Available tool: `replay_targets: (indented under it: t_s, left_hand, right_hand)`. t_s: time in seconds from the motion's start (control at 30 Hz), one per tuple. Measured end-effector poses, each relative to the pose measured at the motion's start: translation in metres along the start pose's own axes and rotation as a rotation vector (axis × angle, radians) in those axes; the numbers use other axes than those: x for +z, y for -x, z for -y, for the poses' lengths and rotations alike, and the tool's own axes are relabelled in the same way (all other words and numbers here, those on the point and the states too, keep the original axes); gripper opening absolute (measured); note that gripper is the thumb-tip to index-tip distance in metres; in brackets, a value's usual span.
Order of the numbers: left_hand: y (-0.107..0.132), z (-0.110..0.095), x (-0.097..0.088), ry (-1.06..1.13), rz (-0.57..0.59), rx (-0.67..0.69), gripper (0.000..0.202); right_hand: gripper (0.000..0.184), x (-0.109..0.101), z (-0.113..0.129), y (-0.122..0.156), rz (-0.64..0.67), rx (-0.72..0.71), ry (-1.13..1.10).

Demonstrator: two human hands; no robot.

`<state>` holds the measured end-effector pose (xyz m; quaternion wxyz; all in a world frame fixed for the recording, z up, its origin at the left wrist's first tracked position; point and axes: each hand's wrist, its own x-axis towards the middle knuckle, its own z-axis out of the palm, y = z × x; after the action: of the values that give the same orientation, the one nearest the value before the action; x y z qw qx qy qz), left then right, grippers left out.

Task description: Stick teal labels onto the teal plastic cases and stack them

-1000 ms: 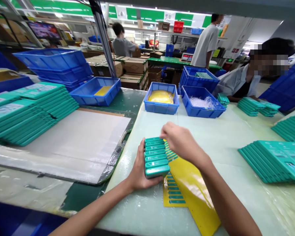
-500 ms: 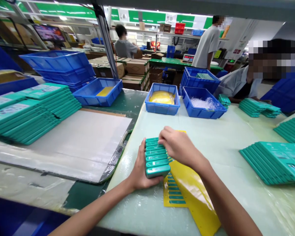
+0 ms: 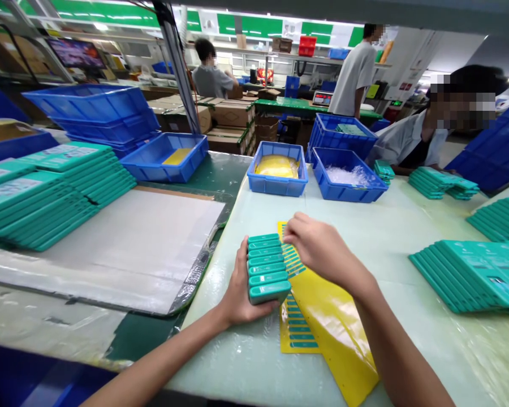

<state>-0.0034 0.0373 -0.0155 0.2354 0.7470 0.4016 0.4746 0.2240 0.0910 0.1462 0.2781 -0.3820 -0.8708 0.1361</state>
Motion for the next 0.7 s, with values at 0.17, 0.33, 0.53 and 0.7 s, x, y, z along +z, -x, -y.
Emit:
replay_targets:
  t_s: [0.17, 0.33, 0.53, 0.7]
  left_hand:
    - [0.0, 0.002, 0.0, 0.025, -0.015, -0.003, 0.157]
    - [0.001, 0.003, 0.0, 0.013, 0.021, -0.016, 0.162]
    - [-0.001, 0.0, 0.0, 0.002, -0.002, -0.003, 0.158]
    - [-0.001, -0.001, 0.0, 0.006, 0.009, -0.015, 0.161]
  right_hand:
    - [0.018, 0.003, 0.023, -0.001, -0.074, -0.037, -0.23]
    - [0.02, 0.025, 0.031, -0.001, 0.195, -0.066, -0.182]
    - [0.019, -0.003, 0.019, 0.004, 0.016, 0.012, -0.106]
    - [0.009, 0.012, 0.027, 0.007, 0.187, -0.039, -0.291]
